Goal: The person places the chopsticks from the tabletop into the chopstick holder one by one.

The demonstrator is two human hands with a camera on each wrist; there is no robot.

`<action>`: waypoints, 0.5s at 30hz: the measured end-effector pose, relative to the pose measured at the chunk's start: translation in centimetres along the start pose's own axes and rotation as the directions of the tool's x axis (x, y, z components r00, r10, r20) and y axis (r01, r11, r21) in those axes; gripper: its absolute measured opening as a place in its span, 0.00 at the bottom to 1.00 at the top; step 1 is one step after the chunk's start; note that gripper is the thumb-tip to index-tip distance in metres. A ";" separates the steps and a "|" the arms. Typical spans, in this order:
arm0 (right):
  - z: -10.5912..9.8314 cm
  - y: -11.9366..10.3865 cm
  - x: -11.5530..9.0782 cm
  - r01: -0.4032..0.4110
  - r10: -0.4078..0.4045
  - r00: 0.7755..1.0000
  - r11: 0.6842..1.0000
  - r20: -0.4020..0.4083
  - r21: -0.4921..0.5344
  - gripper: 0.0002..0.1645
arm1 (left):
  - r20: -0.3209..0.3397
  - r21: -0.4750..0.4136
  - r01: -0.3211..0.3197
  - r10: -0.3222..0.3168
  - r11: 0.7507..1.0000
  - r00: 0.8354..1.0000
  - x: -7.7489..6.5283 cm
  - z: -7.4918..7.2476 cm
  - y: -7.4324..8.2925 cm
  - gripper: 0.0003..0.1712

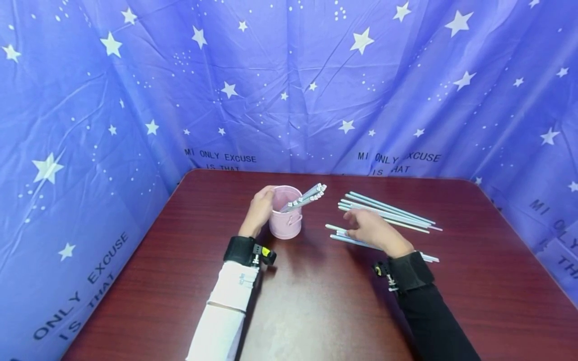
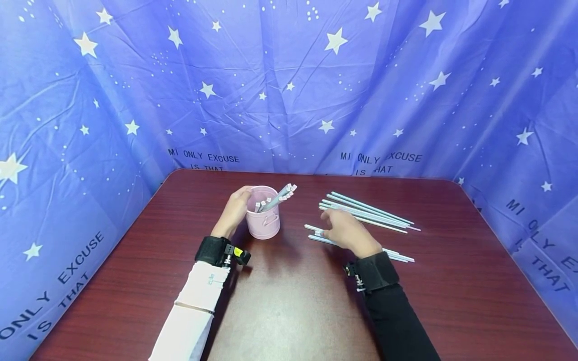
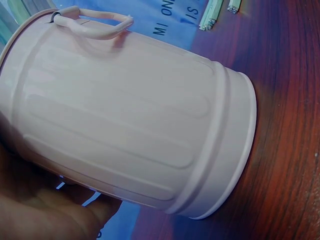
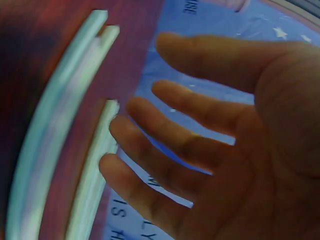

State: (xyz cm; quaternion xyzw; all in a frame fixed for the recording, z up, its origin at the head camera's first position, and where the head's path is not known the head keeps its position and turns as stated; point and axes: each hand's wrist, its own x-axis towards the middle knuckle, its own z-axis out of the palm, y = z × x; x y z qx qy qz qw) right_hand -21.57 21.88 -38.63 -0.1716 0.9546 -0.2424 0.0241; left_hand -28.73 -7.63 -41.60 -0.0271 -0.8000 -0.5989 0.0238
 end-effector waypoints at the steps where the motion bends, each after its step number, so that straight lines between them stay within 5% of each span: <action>1: 0.2 0.2 0.0 -0.012 0.012 0.999 1.000 0.034 -0.002 0.24 | 0.000 0.001 0.001 -0.001 1.000 1.000 0.0 0.0 0.0 0.24; 5: 1.2 1.0 0.2 -0.072 0.073 0.992 0.997 0.102 -0.016 0.24 | -0.001 0.002 0.001 -0.001 1.000 1.000 0.1 0.0 -0.1 0.24; 15: 2.1 2.3 0.8 -0.094 0.103 0.990 0.992 0.095 -0.089 0.17 | 0.006 -0.004 -0.001 0.001 1.000 1.000 0.2 0.0 -0.1 0.24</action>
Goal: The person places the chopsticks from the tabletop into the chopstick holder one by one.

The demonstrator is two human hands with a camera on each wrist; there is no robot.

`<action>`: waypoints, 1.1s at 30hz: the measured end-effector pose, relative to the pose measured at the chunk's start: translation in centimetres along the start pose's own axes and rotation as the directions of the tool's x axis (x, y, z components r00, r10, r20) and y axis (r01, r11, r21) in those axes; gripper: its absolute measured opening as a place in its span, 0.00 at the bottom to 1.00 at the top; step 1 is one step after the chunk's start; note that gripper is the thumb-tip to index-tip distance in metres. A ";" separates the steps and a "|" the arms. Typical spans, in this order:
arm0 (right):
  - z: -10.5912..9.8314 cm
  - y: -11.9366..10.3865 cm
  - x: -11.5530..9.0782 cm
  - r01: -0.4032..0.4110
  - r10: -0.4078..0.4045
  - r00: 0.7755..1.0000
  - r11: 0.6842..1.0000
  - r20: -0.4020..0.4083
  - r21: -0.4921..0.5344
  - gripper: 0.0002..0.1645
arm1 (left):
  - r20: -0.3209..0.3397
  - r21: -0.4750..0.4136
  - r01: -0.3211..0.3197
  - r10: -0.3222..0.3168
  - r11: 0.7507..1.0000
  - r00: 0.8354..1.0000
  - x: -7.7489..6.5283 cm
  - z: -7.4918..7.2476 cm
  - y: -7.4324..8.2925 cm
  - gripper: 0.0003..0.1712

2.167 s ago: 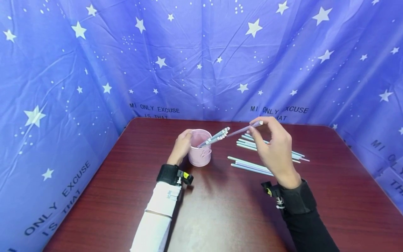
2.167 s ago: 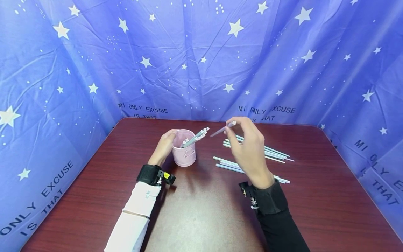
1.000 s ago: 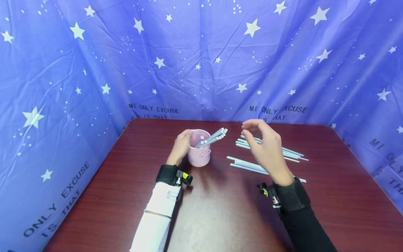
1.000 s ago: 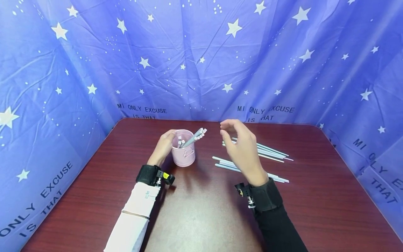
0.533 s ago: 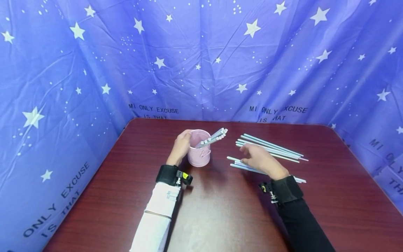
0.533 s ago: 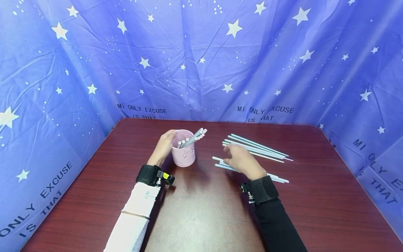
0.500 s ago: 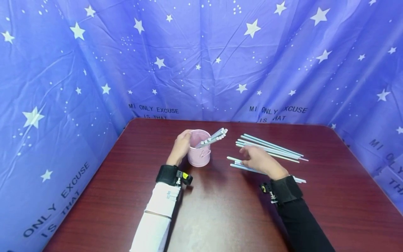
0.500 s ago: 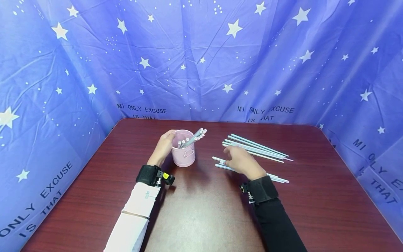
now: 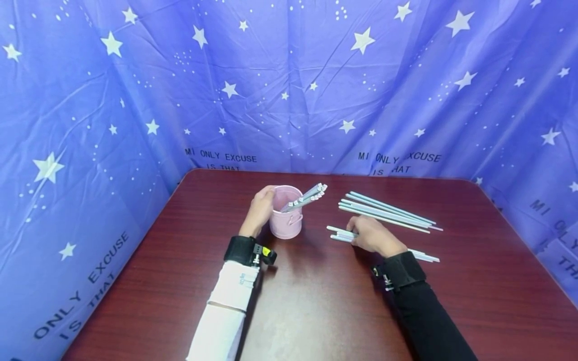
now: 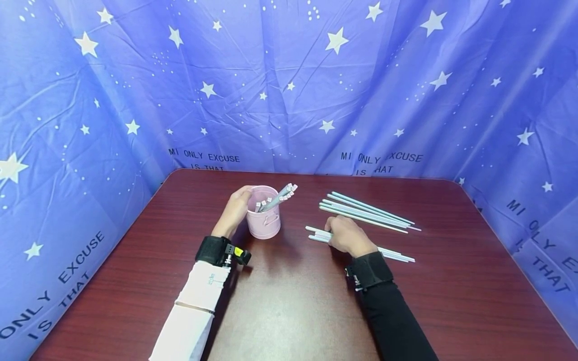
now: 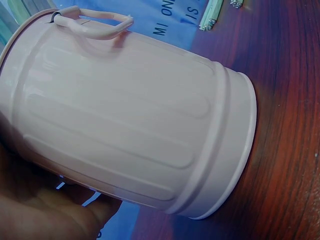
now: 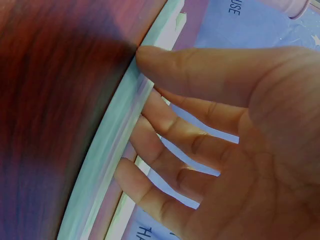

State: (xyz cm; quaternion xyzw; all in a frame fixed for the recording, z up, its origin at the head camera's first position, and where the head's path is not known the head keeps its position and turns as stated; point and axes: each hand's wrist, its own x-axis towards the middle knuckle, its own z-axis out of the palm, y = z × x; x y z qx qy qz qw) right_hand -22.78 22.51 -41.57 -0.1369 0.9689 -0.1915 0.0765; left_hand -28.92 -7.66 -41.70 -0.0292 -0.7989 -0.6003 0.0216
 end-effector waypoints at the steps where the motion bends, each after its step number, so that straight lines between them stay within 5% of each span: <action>1: 0.1 0.0 0.0 -0.001 0.001 1.000 1.000 -0.002 -0.002 0.16 | 0.000 0.000 0.001 -0.001 1.000 1.000 0.0 0.0 0.0 0.24; 13: 0.2 0.0 0.0 0.016 -0.016 1.000 1.000 -0.008 -0.001 0.11 | 0.004 0.004 -0.007 0.007 1.000 1.000 0.1 0.0 -0.2 0.24; 22: -1.2 -1.2 -0.4 0.120 -0.113 0.980 0.992 -0.166 0.029 0.06 | -0.001 -0.002 -0.006 0.006 1.000 1.000 0.1 0.0 -0.1 0.24; 27: -2.7 -2.8 -1.2 0.165 -0.153 0.923 0.986 -0.354 0.002 0.08 | -0.005 -0.010 0.007 -0.007 1.000 1.000 -0.1 0.0 0.0 0.24; 33: -4.4 -5.2 -2.4 0.211 -0.118 0.795 0.973 -0.596 0.089 0.05 | 0.001 -0.015 0.018 -0.018 1.000 1.000 -0.1 -0.1 0.1 0.24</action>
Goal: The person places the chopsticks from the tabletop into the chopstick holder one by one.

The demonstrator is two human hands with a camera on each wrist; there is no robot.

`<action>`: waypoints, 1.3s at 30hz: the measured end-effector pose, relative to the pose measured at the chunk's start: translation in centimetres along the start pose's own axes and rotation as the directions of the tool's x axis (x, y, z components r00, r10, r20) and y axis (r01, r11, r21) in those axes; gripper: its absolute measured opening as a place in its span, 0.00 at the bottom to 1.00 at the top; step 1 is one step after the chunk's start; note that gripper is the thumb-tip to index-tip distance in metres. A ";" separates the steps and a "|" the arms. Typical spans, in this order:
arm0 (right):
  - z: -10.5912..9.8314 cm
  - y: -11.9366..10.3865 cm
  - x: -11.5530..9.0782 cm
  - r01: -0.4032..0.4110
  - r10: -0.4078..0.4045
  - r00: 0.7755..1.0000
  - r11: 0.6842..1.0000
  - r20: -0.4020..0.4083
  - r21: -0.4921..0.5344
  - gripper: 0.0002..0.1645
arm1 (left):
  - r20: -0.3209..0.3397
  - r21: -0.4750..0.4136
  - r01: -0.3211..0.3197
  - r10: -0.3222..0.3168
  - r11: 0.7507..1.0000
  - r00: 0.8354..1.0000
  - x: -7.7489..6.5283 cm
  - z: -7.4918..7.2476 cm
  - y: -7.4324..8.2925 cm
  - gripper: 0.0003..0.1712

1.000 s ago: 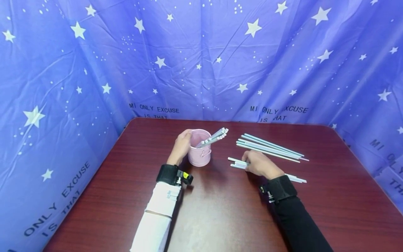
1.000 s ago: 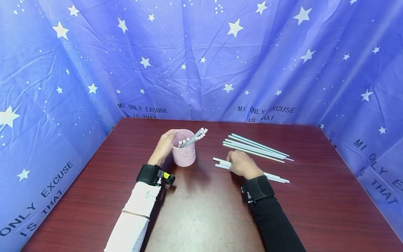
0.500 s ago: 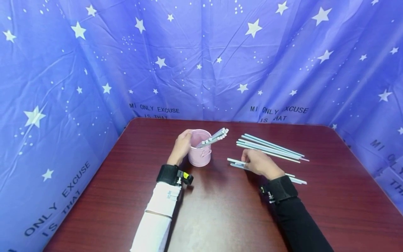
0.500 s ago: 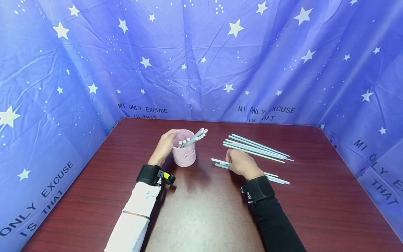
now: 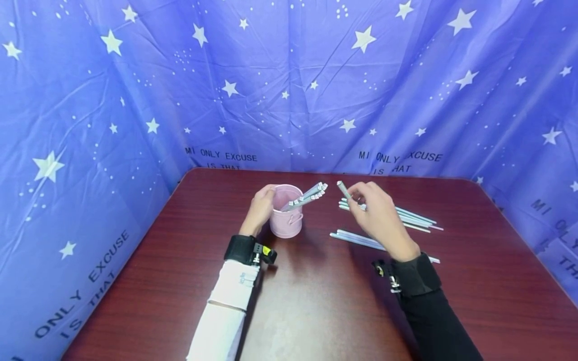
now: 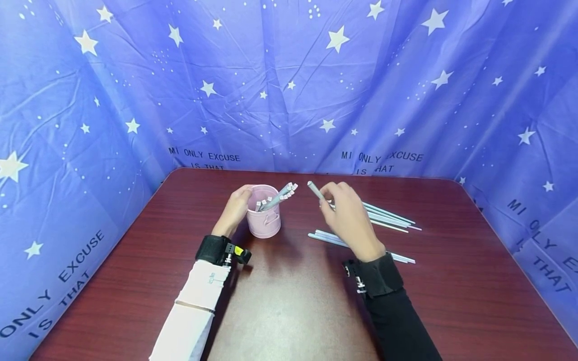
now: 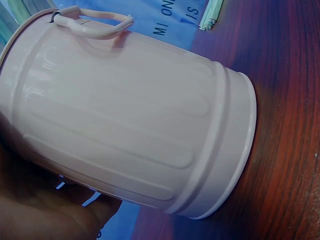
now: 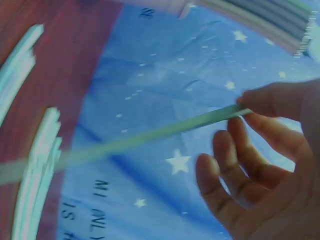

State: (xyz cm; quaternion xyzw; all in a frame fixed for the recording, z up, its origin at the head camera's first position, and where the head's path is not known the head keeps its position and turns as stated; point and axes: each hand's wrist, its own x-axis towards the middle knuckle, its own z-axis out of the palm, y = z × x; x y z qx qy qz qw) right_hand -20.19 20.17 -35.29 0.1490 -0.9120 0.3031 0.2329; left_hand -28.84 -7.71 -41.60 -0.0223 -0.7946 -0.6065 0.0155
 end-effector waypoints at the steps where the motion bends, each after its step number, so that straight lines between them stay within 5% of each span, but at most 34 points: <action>1: -0.2 -0.4 0.0 0.005 -0.005 0.999 1.000 -0.040 0.016 0.05 | 0.001 0.000 0.000 0.000 1.000 1.000 0.0 0.0 0.0 0.24; 11: -1.9 -2.8 -0.3 0.067 0.011 0.957 0.963 -0.290 0.261 0.11 | 0.001 0.009 -0.005 0.005 1.000 1.000 0.0 0.0 0.0 0.23; 16: -2.6 -4.0 -0.7 0.178 0.004 0.935 0.859 -0.355 0.481 0.14 | -0.004 0.013 -0.011 0.011 1.000 1.000 0.0 0.1 0.0 0.23; 21: -2.9 -5.1 -1.0 0.281 -0.058 0.923 0.778 -0.381 0.562 0.15 | -0.006 0.008 -0.019 0.019 1.000 1.000 0.1 0.1 0.0 0.24; 39: -1.6 -5.5 -1.0 0.262 -0.073 0.940 0.780 -0.334 0.569 0.14 | -0.005 -0.002 -0.013 0.013 1.000 1.000 0.0 0.1 -0.2 0.23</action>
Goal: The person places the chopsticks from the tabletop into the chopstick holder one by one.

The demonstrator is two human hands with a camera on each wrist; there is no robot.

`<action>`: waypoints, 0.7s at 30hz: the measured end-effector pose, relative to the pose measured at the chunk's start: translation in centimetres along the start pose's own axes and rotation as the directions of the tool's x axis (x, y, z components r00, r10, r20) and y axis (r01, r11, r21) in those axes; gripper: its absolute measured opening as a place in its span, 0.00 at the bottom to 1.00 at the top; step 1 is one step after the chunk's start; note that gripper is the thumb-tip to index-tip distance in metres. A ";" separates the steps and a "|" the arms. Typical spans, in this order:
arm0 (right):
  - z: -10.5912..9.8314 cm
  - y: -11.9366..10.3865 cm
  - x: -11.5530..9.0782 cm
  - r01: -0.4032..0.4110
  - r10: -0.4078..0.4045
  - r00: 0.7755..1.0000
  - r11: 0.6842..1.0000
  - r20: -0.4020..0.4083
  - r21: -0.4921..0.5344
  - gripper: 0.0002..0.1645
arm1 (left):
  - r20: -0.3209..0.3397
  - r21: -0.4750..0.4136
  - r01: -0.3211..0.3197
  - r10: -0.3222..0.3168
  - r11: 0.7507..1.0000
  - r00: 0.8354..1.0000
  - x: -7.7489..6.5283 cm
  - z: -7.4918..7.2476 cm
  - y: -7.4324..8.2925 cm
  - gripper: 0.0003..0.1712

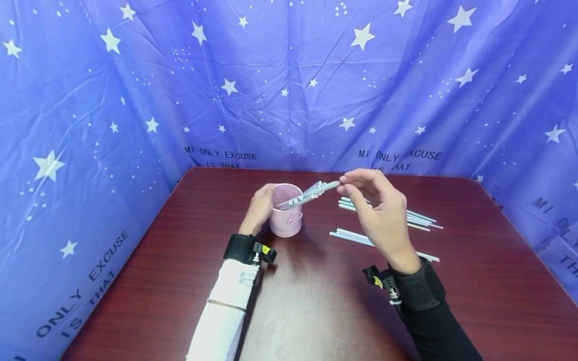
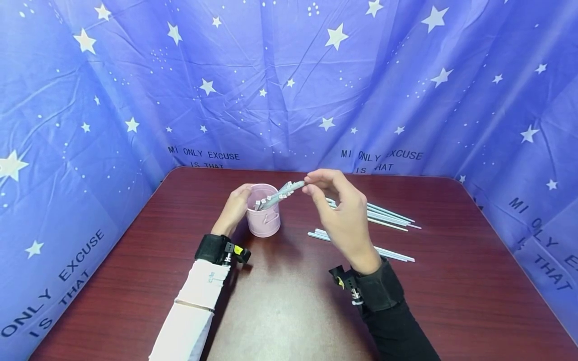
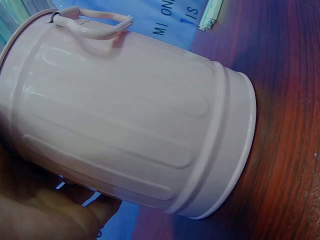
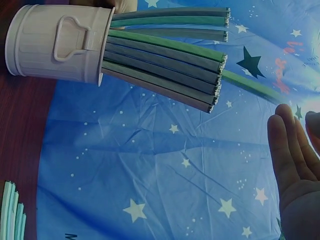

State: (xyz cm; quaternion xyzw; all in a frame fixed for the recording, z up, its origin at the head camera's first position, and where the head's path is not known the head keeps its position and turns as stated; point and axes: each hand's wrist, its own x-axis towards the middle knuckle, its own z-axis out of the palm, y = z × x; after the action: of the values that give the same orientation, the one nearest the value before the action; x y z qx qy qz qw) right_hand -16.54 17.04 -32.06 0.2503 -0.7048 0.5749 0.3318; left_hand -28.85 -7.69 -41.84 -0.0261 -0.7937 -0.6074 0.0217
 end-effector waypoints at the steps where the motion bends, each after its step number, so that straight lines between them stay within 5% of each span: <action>1: 0.0 0.1 0.0 -0.005 0.005 1.000 1.000 -0.003 -0.006 0.13 | 0.001 0.000 0.000 0.000 1.000 1.000 0.0 0.0 0.0 0.23; 7: -0.3 1.1 0.2 -0.086 0.094 0.995 0.981 0.035 -0.171 0.09 | 0.007 0.007 0.008 -0.008 1.000 1.000 0.1 -0.1 0.1 0.24; 12: -0.8 3.2 0.1 -0.130 0.241 0.953 0.873 0.184 -0.471 0.08 | 0.013 0.010 0.010 -0.010 1.000 1.000 0.2 -0.2 0.2 0.24; 16: -1.1 5.4 -0.3 -0.115 0.369 0.862 0.811 0.349 -0.573 0.11 | 0.012 0.013 0.019 -0.019 1.000 1.000 0.3 -0.2 0.2 0.24; 21: -1.4 7.8 -1.2 -0.113 0.552 0.674 0.734 0.491 -0.669 0.18 | 0.012 0.012 0.022 -0.022 1.000 1.000 0.5 -0.2 0.3 0.24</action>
State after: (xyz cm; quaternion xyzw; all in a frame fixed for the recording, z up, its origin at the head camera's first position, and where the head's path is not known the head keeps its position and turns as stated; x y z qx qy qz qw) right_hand -21.26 20.08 -37.83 0.1807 -0.9506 0.2523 0.0023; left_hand -29.29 -7.79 -41.51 -0.0210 -0.7977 -0.6026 0.0105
